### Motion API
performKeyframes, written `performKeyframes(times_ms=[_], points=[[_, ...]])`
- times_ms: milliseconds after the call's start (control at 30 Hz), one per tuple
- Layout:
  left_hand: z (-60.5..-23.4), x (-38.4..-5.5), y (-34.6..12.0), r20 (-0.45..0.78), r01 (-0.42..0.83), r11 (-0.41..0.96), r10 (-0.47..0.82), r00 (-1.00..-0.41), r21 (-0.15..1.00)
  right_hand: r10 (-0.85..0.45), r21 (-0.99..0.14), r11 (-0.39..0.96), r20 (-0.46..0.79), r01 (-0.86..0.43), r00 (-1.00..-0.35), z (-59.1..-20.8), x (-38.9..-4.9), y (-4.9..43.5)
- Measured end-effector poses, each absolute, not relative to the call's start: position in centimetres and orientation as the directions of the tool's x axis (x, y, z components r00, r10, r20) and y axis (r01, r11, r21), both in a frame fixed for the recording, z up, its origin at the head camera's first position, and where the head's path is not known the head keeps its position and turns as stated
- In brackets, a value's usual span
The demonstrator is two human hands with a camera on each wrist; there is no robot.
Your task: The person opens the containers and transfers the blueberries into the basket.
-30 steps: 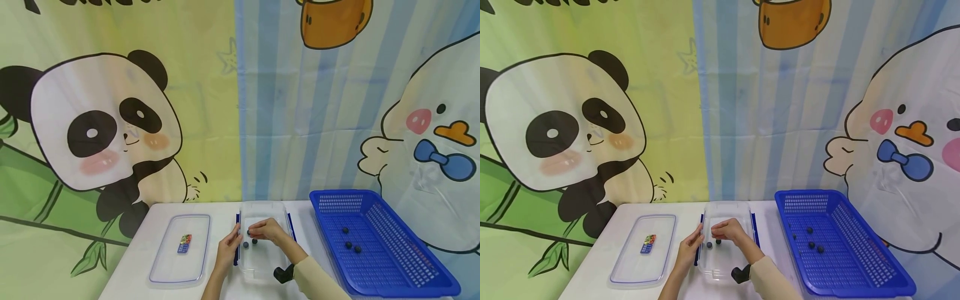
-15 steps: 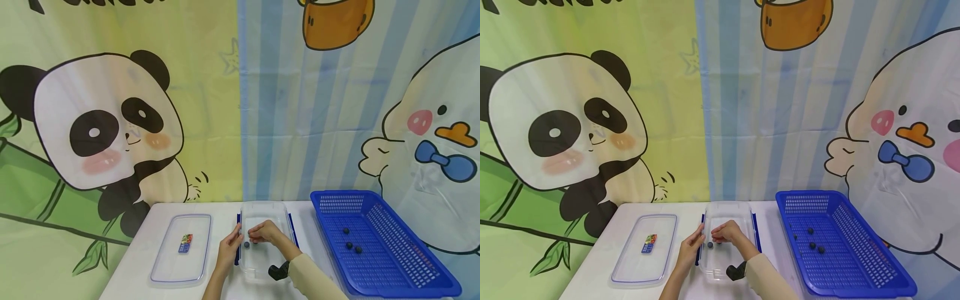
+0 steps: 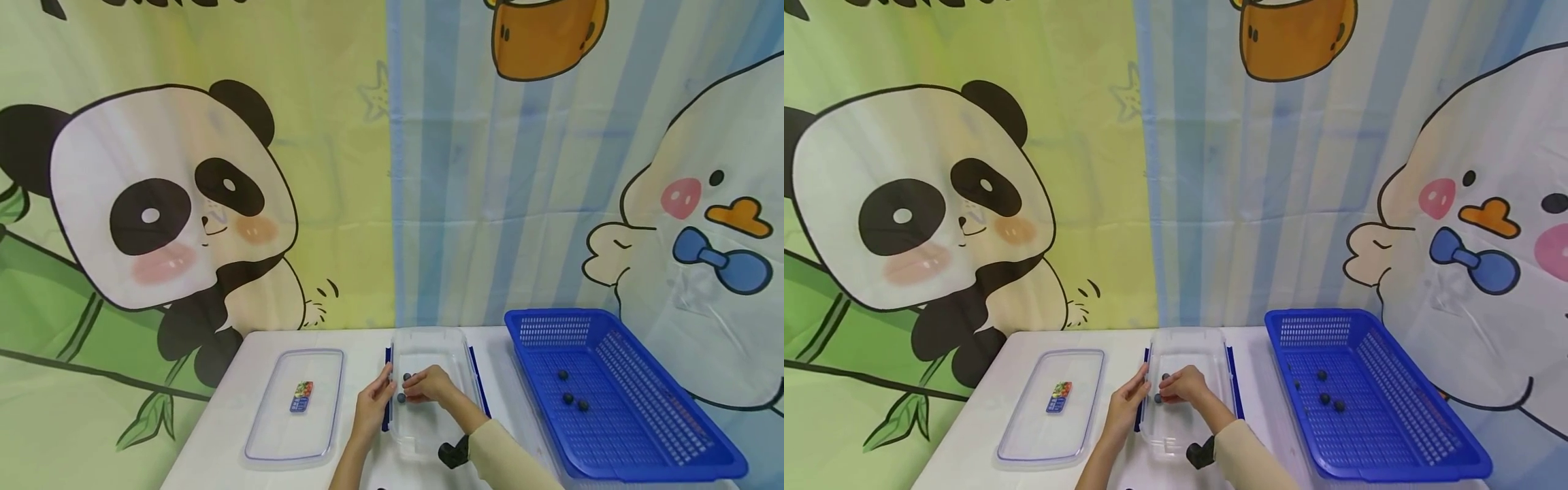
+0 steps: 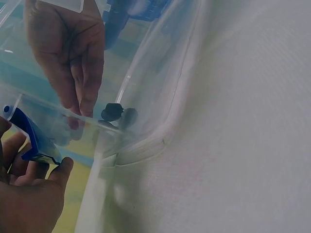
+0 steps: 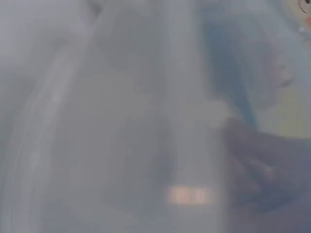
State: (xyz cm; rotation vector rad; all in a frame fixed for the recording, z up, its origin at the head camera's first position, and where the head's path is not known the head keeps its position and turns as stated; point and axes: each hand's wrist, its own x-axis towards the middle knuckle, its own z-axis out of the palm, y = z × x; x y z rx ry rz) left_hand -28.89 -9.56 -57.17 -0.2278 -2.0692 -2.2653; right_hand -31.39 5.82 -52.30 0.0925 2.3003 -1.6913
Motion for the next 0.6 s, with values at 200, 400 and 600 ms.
performKeyframes(times_ms=[200, 400, 600], points=[[-57.2, -29.0, -9.6, 0.133, 0.129, -0.085, 0.041, -0.99, 0.988, -0.062, -0.913, 0.356, -0.238, 0.201, -0.969, -52.7, -31.2, 5.3], [-57.4, -28.8, -9.6, 0.145, 0.14, -0.079, 0.05, -0.988, 0.987, -0.032, -0.898, 0.376, -0.259, 0.229, -0.965, -53.7, -31.5, 5.1], [-57.3, -28.9, -9.5, 0.15, 0.145, -0.092, 0.054, -0.987, 0.985, -0.009, -0.899, 0.37, -0.255, 0.234, -0.967, -54.3, -31.7, 5.1]])
